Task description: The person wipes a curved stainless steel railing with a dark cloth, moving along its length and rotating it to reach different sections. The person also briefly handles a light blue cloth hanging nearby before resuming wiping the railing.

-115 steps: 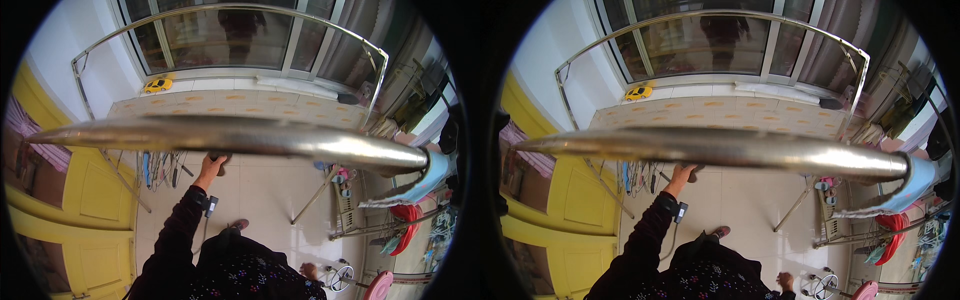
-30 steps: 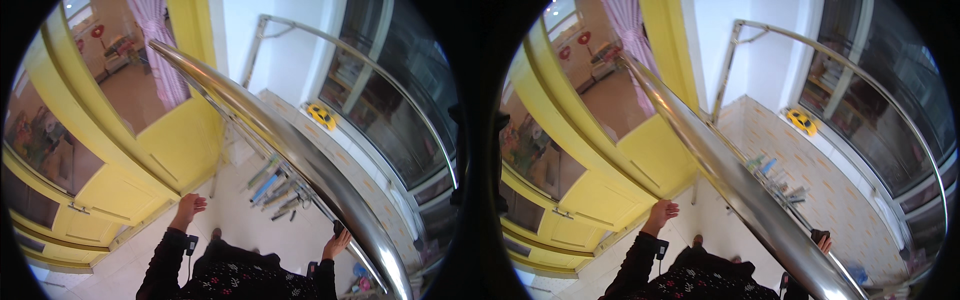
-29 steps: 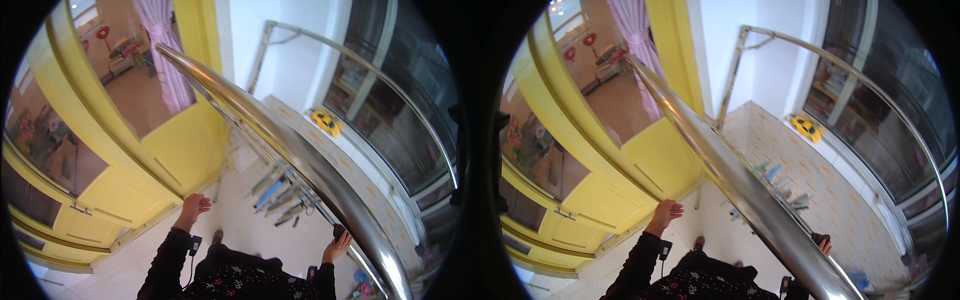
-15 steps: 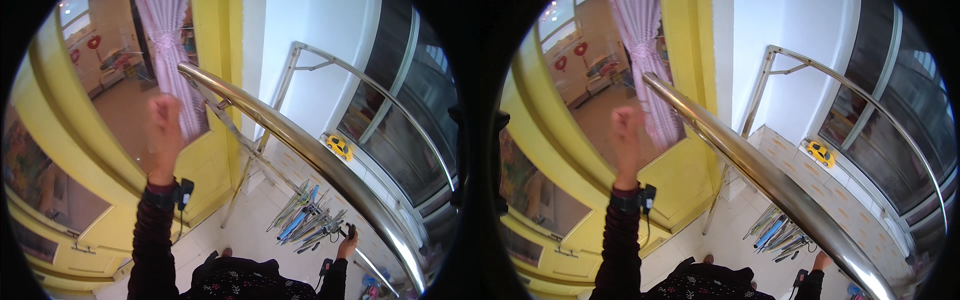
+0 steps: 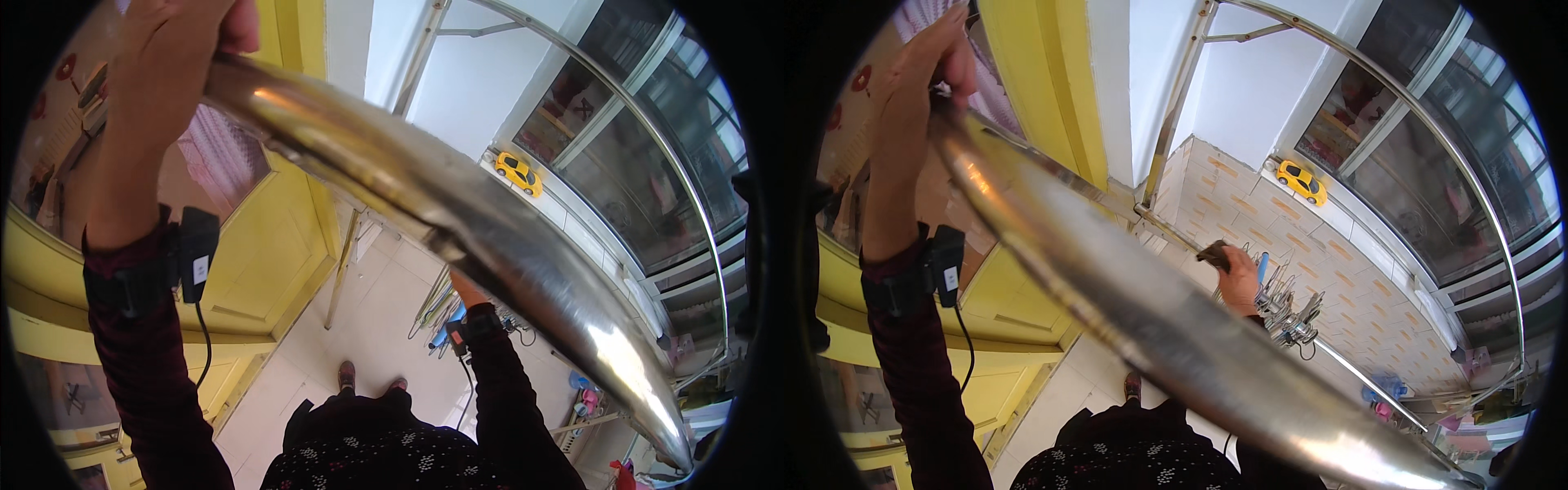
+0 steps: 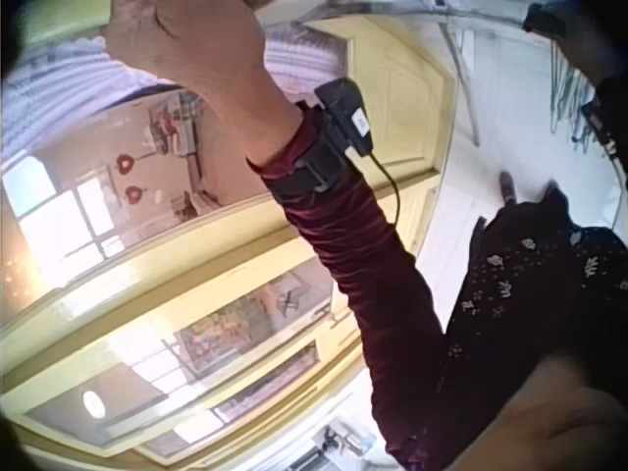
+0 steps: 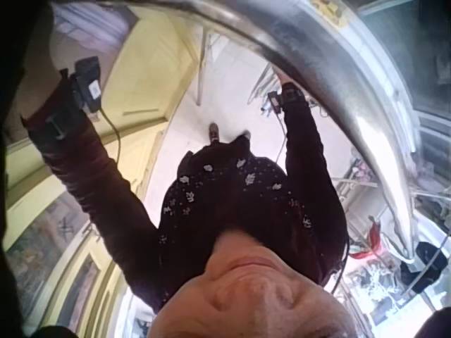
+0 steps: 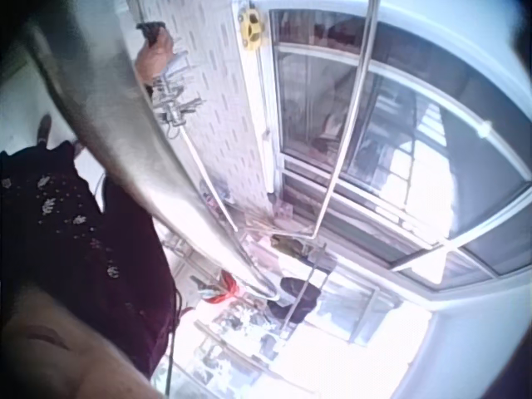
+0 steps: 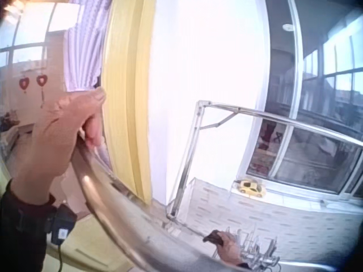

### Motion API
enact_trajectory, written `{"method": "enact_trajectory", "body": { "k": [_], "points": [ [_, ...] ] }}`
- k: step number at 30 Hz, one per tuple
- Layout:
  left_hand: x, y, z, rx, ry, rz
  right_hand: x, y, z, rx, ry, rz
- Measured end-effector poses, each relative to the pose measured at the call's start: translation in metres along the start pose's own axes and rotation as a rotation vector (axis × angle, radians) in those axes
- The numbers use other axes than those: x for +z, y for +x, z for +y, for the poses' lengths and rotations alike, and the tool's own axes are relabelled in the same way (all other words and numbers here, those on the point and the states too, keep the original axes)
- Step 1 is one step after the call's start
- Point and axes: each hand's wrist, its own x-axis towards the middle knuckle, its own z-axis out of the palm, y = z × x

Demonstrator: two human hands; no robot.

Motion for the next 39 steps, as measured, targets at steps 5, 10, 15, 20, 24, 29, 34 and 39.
{"method": "enact_trajectory", "body": {
  "k": [5, 10, 15, 20, 24, 29, 34, 39],
  "points": [
    [-0.007, -0.003, -0.018, 0.129, 0.283, 0.004, 0.021, -0.003, 0.002, -0.218, 0.069, -0.004],
    [-0.019, 0.000, -0.021, 0.322, 0.255, -0.217, 0.009, -0.015, 0.035, -0.153, 0.033, -0.128],
    [-0.023, 0.001, -0.017, 0.021, 0.253, -0.139, 0.000, -0.045, 0.051, -0.195, -0.106, 0.063],
    [-0.013, -0.003, -0.013, 0.125, 0.331, -0.058, -0.024, -0.056, 0.067, -0.206, -0.193, 0.022],
    [-0.015, 0.005, -0.010, -0.068, 0.275, -0.074, -0.042, -0.063, 0.078, -0.165, -0.166, -0.011],
    [-0.015, 0.001, -0.032, 0.227, 0.277, -0.046, -0.062, -0.077, 0.096, -0.177, -0.157, -0.004],
    [-0.028, 0.004, -0.047, 0.161, 0.190, -0.125, -0.083, -0.098, 0.122, -0.157, -0.178, -0.015],
    [-0.032, 0.006, -0.052, 0.133, 0.208, -0.102, -0.102, -0.123, 0.151, -0.112, -0.233, -0.025]
  ]
}}
